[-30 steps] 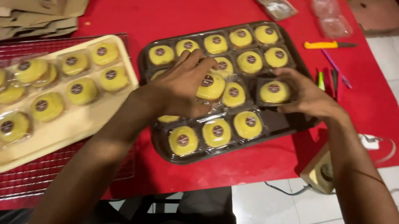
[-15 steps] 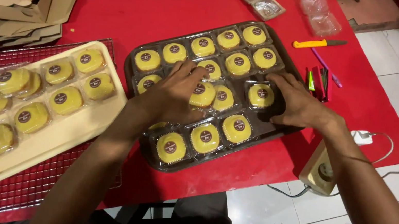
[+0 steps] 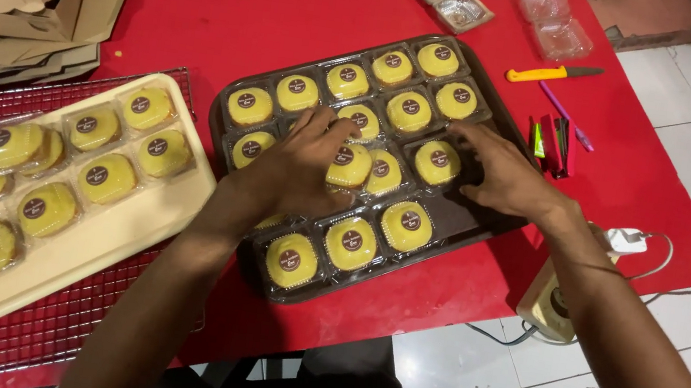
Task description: Arranging individually packaged small cakes onto a large tray in an organized manner.
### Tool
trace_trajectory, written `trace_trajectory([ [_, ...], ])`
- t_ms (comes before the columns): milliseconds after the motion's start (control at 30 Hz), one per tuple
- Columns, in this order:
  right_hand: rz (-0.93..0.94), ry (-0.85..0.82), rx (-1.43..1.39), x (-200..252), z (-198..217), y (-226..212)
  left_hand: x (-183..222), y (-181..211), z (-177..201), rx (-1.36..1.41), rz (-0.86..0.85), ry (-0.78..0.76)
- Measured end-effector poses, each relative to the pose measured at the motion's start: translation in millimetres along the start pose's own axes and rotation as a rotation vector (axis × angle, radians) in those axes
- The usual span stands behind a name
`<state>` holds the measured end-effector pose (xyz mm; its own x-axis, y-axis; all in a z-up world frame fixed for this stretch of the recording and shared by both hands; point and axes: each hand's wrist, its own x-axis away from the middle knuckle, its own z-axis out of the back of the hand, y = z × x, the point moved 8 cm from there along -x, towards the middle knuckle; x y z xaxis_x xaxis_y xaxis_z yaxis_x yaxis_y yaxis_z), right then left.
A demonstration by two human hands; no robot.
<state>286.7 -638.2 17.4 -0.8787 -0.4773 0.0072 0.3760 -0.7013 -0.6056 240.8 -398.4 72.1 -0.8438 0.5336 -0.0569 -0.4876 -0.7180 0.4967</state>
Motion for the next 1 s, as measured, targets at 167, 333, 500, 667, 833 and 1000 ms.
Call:
trace_trajectory([
  [167,0.005,0.012,-0.02,-6,-4,-2,-6,-8,-11,-0.018,-0.048,0.049],
  [333,0.012,0.029,-0.039,-6,0,-12,-6,-5,-7,-0.038,-0.037,0.052],
  [500,-0.004,0.019,-0.037,-7,-2,-11,-12,-2,-12,-0.032,-0.015,-0.012],
  [667,-0.021,0.009,-0.001,-7,1,0,-15,17,-25,0.002,-0.094,0.002],
  [833,0.061,0.148,0.065,13,30,-11,-40,71,-49,-0.04,-0.056,-0.06],
  [1000,0.05,0.458,-0.229,44,70,-5,-72,119,-117,-0.125,-0.065,-0.011],
])
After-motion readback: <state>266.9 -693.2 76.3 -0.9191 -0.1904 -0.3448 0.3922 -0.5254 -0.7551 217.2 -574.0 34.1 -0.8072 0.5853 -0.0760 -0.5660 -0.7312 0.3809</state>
